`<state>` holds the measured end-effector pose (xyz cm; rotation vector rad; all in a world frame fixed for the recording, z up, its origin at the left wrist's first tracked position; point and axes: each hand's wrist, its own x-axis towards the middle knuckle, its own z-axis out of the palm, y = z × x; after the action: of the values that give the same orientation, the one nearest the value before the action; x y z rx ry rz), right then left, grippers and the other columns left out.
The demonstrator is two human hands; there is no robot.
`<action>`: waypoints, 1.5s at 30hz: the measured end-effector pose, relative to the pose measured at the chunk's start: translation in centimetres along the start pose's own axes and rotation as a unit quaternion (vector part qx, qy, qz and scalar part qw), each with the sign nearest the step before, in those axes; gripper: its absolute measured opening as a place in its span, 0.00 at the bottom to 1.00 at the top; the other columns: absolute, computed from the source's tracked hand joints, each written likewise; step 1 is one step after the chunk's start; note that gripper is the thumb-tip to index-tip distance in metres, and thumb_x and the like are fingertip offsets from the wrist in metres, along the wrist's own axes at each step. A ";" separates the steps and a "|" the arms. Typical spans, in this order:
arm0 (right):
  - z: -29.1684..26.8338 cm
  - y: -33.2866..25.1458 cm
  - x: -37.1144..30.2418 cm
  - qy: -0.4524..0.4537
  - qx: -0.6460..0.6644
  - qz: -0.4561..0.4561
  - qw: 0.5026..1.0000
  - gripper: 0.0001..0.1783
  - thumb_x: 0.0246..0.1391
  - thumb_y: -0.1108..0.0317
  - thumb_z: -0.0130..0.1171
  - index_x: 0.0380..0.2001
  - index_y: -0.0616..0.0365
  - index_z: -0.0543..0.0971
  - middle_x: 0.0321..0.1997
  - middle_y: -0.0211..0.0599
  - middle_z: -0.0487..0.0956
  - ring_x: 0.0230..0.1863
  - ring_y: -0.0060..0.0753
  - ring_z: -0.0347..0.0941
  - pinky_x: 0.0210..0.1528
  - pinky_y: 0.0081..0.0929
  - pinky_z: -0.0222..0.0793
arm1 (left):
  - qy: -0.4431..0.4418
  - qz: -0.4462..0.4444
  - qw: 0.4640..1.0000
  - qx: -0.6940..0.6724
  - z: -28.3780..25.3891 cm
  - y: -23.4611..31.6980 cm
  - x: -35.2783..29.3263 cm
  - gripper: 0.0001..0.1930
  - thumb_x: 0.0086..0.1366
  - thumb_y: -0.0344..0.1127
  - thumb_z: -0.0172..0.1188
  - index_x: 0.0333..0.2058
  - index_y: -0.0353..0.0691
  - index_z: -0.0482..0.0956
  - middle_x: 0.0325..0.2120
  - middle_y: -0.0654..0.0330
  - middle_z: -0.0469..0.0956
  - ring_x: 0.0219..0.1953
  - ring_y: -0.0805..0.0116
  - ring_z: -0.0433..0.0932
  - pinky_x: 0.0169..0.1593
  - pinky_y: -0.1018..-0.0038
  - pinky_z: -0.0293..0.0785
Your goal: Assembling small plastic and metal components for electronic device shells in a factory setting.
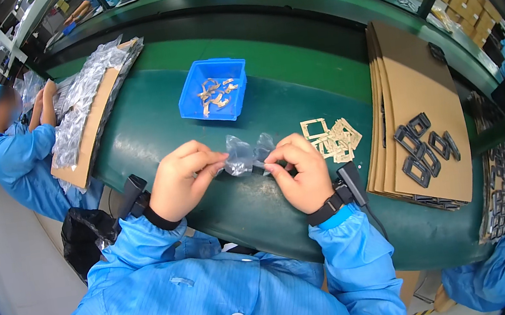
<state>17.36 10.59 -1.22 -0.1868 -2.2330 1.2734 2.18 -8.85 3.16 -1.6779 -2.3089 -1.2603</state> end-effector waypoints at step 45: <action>-2.8 2.4 0.6 0.040 0.338 0.230 0.912 0.05 0.67 0.70 0.57 0.43 0.59 0.75 0.30 0.28 0.78 0.26 0.17 0.75 0.24 0.13 0.65 | -0.063 -0.072 0.974 -0.203 5.5 -0.1 7.2 0.06 0.67 0.32 0.66 0.39 0.37 0.83 0.27 0.71 0.77 0.28 0.84 0.69 0.32 0.82 0.68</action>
<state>18.00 14.15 -1.87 -0.5012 -1.5942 2.1658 1.34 0.17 2.69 -1.7663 -2.4056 -1.8125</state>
